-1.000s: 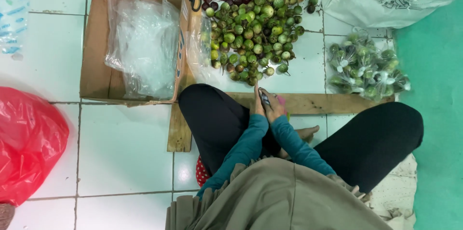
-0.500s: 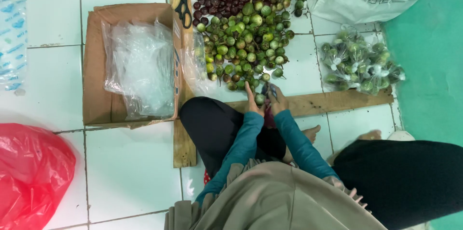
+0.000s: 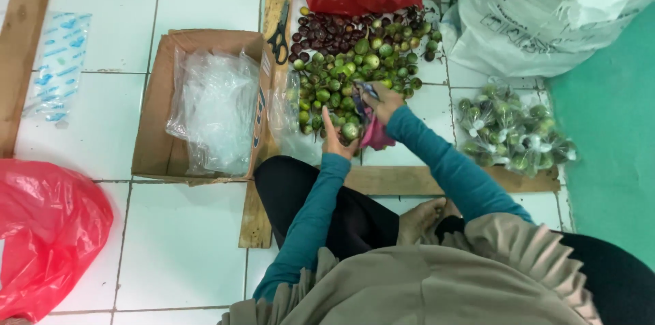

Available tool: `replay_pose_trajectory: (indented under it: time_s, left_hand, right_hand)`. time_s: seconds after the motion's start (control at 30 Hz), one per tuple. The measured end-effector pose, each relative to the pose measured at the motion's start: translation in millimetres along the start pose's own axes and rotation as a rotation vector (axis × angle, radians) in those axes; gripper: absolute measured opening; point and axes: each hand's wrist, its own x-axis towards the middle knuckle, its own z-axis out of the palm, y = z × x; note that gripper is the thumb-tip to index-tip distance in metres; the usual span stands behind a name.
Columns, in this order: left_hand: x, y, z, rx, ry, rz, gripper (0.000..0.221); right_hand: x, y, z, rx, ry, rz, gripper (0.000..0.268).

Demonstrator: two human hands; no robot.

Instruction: Bagging small green fruits into individual plastic bags from a pile on the floor

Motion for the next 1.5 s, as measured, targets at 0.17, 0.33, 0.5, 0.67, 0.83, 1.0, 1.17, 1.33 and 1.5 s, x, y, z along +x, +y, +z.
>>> replay_pose_trajectory:
  time_s: [0.17, 0.33, 0.5, 0.67, 0.83, 1.0, 1.17, 1.33, 1.5]
  left_hand:
    - [-18, 92, 22, -0.263, 0.078, -0.141, 0.083]
    - [-23, 71, 89, 0.138, 0.021, 0.053, 0.120]
    - [-29, 66, 139, -0.020, -0.058, 0.047, 0.100]
    - [34, -58, 181, -0.027, -0.164, 0.513, 0.130]
    - [31, -56, 199, 0.560, -0.235, 0.283, 0.118]
    - [34, -96, 215, 0.681, -0.289, 0.292, 0.110]
    - [38, -107, 209, 0.750, -0.288, 0.188, 0.117]
    - [49, -130, 194, 0.628, -0.322, 0.180, 0.119]
    - [13, -103, 175, 0.761, -0.258, 0.073, 0.106]
  right_hand:
    - [-26, 34, 0, -0.303, 0.031, -0.646, 0.040]
    - [-58, 23, -72, -0.301, 0.061, -0.639, 0.040]
    - [-64, 77, -104, 0.078, 0.119, -0.148, 0.039]
    - [-73, 127, -104, 0.598, 0.389, -0.001, 0.036]
    - [-101, 129, -74, 0.438, 0.336, -0.178, 0.036]
    - [-77, 212, -52, 0.463, 0.394, -0.068, 0.031]
    - [-110, 185, -76, 0.453, 0.450, 0.071, 0.043]
    - [-103, 174, -35, 0.201, 0.308, -0.251, 0.034]
    - [-85, 207, -6, 0.199, 0.294, -0.230, 0.028]
